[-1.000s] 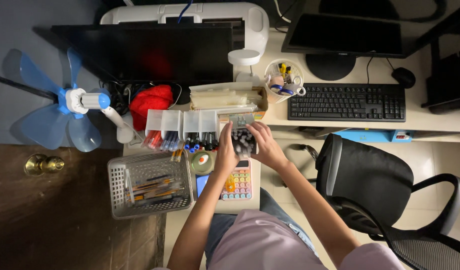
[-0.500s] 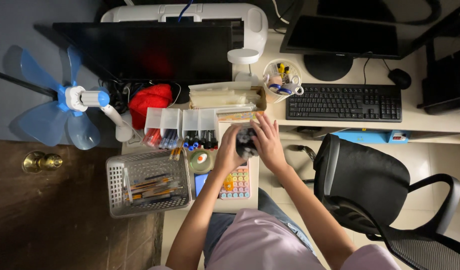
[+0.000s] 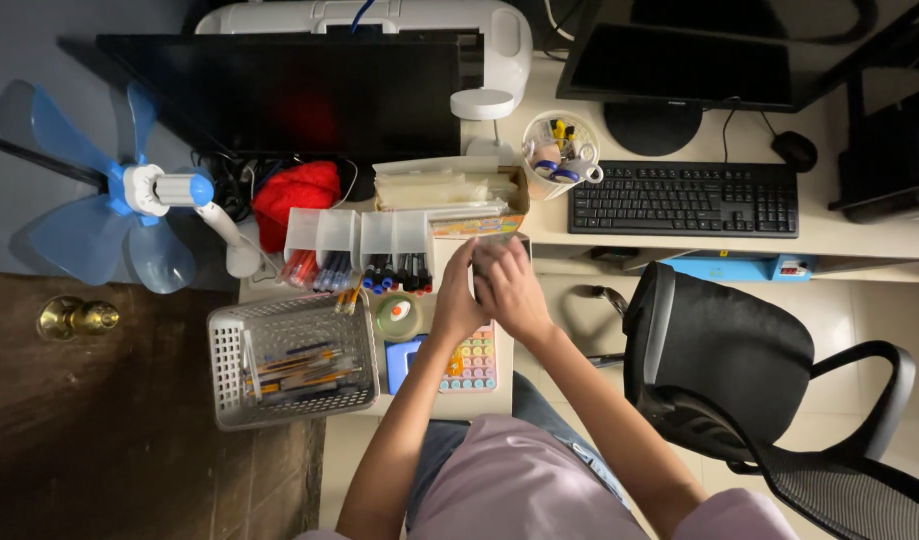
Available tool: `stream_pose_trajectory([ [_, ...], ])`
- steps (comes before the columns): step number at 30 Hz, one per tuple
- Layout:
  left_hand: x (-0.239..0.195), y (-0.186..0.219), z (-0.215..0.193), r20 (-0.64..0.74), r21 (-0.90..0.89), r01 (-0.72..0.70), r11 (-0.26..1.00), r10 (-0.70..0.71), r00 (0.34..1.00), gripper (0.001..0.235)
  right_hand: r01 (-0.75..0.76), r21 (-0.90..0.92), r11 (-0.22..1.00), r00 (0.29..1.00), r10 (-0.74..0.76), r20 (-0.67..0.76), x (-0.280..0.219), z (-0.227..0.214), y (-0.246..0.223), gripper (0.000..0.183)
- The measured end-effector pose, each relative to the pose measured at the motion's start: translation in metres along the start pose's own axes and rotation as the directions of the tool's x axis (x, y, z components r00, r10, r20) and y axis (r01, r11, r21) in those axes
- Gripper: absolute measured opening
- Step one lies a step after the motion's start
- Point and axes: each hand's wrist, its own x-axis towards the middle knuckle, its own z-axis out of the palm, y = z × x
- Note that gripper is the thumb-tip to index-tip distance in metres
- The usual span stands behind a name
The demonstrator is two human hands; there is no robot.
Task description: The person sorts various stationery items from a gray plastic basket into a multi-compartment desk organizer. They handle pens, pencils, and markers, placing them into designated slots within the organizer on a cluttered desk.
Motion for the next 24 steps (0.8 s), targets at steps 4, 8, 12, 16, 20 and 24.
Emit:
stream_pose_trajectory([
  [4,0.009,0.012,-0.02,-0.021,-0.041,-0.127,0.991,0.126,0.992,0.089,0.211,0.177,0.961,0.972,-0.225,0.066,-0.001,-0.026,-0.01,0.041],
  [8,0.008,0.02,-0.027,-0.001,-0.024,-0.082,0.996,0.082,0.997,0.106,-0.016,0.358,0.934,0.999,0.027,-0.027,-0.006,-0.036,-0.008,0.044],
  [12,0.003,0.025,-0.032,0.016,-0.015,-0.073,0.997,0.074,0.997,0.106,-0.07,0.305,0.95,0.998,0.063,0.032,-0.006,-0.041,-0.008,0.042],
  [16,-0.003,0.013,-0.022,0.028,0.016,-0.14,0.99,0.14,0.99,0.102,-0.001,0.333,0.943,0.992,-0.041,0.119,0.003,-0.044,-0.029,0.056],
  [20,-0.002,0.022,-0.027,0.008,-0.038,-0.125,0.991,0.125,0.992,0.103,-0.1,0.422,0.901,0.991,0.053,0.122,-0.006,-0.025,-0.017,0.05],
  [24,-0.007,0.023,-0.031,0.055,-0.028,-0.096,0.995,0.097,0.994,0.104,-0.034,0.426,0.904,0.989,-0.032,0.146,0.001,-0.041,-0.027,0.057],
])
